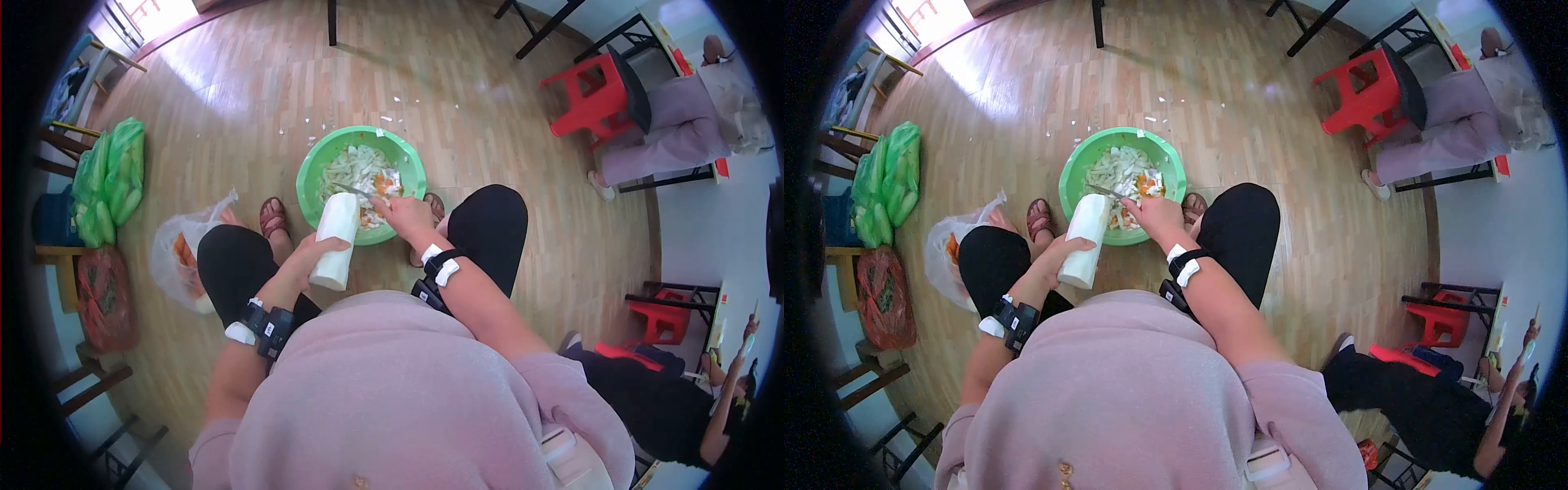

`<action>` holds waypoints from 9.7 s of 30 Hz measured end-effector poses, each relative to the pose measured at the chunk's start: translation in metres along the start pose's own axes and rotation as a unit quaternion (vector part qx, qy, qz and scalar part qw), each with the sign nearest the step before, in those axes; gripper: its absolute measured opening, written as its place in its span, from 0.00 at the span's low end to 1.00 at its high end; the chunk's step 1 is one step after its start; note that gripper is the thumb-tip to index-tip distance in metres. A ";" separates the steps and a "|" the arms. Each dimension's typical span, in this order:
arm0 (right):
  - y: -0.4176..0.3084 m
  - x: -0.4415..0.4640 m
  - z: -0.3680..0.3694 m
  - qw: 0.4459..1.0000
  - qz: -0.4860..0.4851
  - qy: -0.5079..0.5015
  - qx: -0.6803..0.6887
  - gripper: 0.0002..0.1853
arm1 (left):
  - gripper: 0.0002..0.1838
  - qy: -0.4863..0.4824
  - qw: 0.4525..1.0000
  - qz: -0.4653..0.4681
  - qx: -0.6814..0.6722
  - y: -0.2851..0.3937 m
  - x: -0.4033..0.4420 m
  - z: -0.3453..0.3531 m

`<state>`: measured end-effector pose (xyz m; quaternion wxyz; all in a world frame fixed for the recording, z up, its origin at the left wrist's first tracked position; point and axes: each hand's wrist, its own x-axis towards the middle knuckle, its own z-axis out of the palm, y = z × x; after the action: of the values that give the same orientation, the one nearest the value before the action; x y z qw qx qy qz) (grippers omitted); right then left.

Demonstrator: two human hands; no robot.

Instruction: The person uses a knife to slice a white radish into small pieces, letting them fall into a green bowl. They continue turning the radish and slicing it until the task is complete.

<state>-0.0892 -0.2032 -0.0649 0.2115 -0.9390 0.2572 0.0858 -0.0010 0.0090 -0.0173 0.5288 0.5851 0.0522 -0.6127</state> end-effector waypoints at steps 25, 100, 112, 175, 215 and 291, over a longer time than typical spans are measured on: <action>-0.024 -0.012 -0.009 0.967 -0.200 0.075 0.136 0.28 | 0.25 0.049 0.992 0.064 -0.096 0.004 0.004 0.003; -0.021 0.004 -0.015 0.958 -0.075 0.109 0.256 0.27 | 0.28 -0.051 0.987 0.093 -0.118 0.007 -0.005 0.009; -0.017 0.008 -0.018 0.974 -0.069 0.140 0.164 0.28 | 0.32 -0.068 0.990 0.109 -0.062 0.009 -0.008 0.010; -0.045 -0.013 -0.029 0.943 -0.223 0.169 0.182 0.21 | 0.29 -0.087 0.967 0.128 -0.203 0.013 -0.013 0.010; -0.033 -0.001 -0.024 0.946 -0.154 0.104 0.266 0.21 | 0.32 -0.112 0.973 0.112 -0.169 0.011 -0.011 0.009; -0.047 0.028 0.030 0.816 0.105 -0.055 0.566 0.34 | 0.28 0.029 0.999 0.005 -0.033 -0.006 0.036 0.017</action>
<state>-0.0423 -0.1663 -0.0826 0.7094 -0.6143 0.3455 -0.0013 -0.0075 -0.0207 -0.0433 0.5489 0.5853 0.0848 -0.5907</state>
